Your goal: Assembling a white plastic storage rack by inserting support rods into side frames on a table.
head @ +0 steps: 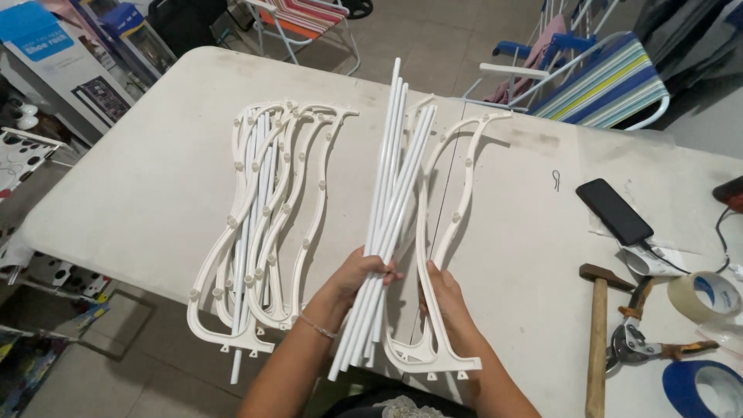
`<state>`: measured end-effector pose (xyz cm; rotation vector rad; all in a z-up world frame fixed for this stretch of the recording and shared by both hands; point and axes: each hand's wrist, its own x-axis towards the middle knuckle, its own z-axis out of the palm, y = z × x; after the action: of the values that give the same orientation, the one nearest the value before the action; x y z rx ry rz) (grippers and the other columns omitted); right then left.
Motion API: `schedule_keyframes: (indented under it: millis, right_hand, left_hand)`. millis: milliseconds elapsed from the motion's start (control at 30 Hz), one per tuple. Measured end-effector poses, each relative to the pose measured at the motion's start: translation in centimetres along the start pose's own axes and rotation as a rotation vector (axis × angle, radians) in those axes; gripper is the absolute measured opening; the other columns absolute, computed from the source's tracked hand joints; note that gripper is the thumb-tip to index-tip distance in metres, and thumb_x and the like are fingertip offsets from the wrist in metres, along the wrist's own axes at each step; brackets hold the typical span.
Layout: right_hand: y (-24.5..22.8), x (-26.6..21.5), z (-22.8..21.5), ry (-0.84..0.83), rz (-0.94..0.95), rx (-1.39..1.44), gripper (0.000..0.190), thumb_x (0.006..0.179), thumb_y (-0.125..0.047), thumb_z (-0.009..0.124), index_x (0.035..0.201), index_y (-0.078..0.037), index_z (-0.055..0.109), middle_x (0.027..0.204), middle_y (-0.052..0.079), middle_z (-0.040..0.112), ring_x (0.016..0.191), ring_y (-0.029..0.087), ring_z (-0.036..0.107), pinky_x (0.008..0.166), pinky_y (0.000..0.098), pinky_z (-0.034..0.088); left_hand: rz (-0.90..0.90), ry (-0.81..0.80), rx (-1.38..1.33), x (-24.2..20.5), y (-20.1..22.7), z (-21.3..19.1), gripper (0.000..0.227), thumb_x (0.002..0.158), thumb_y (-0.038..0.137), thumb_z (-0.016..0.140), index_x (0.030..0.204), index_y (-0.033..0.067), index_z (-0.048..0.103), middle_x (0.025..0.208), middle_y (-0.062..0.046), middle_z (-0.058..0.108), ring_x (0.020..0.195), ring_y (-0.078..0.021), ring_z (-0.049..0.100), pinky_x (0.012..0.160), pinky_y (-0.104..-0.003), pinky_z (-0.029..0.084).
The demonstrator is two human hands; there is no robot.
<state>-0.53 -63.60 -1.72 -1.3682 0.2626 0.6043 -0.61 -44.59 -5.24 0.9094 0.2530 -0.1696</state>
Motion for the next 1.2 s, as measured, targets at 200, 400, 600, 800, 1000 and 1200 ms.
schedule_keyframes:
  millis: [200, 400, 600, 800, 1000, 1200]
  right_hand:
    - [-1.0, -0.6, 1.5, 0.099, -0.070, -0.018, 0.044, 0.100, -0.049, 0.063, 0.102, -0.006, 0.054, 0.072, 0.010, 0.067, 0.055, 0.013, 0.056, 0.050, 0.0289, 0.051]
    - [2.8, 3.2, -3.4, 0.153, -0.096, -0.075, 0.047, 0.104, -0.053, 0.054, 0.104, -0.007, 0.049, 0.061, 0.001, 0.044, 0.043, 0.012, 0.044, 0.037, 0.0245, 0.041]
    - [-1.2, -1.1, -6.9, 0.245, -0.012, -0.280, 0.027, 0.107, -0.031, 0.054, 0.092, -0.009, 0.050, 0.071, 0.007, 0.051, 0.056, 0.018, 0.045, 0.050, 0.0331, 0.041]
    - [-1.0, 0.3, -11.9, 0.245, 0.091, -0.896, 0.060, 0.089, -0.046, 0.062, 0.140, -0.015, 0.057, 0.129, 0.004, 0.070, 0.113, 0.023, 0.068, 0.095, 0.0356, 0.049]
    - [-0.2, -0.1, -13.0, 0.423, -0.024, -1.145, 0.043, 0.094, -0.035, 0.055, 0.130, -0.011, 0.059, 0.117, 0.009, 0.074, 0.107, 0.032, 0.070, 0.089, 0.0425, 0.052]
    - [0.4, -1.7, -12.9, 0.572, -0.111, -1.092, 0.037, 0.099, -0.030, 0.047, 0.125, -0.009, 0.063, 0.113, 0.012, 0.070, 0.102, 0.033, 0.067, 0.087, 0.0452, 0.051]
  left_hand:
    - [-0.074, -0.156, -0.099, 3.9, -3.3, 1.2, 0.041, 0.068, 0.002, 0.064, 0.107, 0.0003, 0.052, 0.074, -0.007, 0.054, 0.052, -0.0171, 0.058, 0.078, -0.042, 0.059]
    - [-0.067, -0.212, -0.226, 3.2, -1.5, 0.5, 0.039, 0.071, 0.002, 0.060, 0.109, -0.0006, 0.052, 0.075, -0.008, 0.051, 0.053, -0.0175, 0.054, 0.076, -0.041, 0.059]
    - [-0.059, -0.425, -0.532, 0.2, 4.0, -3.3, 0.045, 0.077, -0.004, 0.053, 0.121, 0.0068, 0.050, 0.081, -0.004, 0.055, 0.058, -0.0133, 0.057, 0.071, -0.031, 0.050]
    - [-0.056, -0.547, -0.760, -0.6, 2.7, -5.2, 0.042, 0.080, -0.002, 0.052, 0.120, 0.0085, 0.054, 0.080, -0.002, 0.050, 0.059, -0.0148, 0.053, 0.087, -0.045, 0.051]
    - [-0.046, -0.625, -0.873, 0.5, -0.1, -4.0, 0.044, 0.079, -0.003, 0.056, 0.121, 0.0077, 0.056, 0.079, -0.002, 0.050, 0.057, -0.0157, 0.052, 0.089, -0.045, 0.050]
    - [-0.112, -0.552, -0.826, 0.8, 0.4, -4.2, 0.044, 0.077, -0.004, 0.054, 0.119, 0.0085, 0.056, 0.077, -0.001, 0.048, 0.056, -0.0152, 0.052, 0.089, -0.045, 0.049]
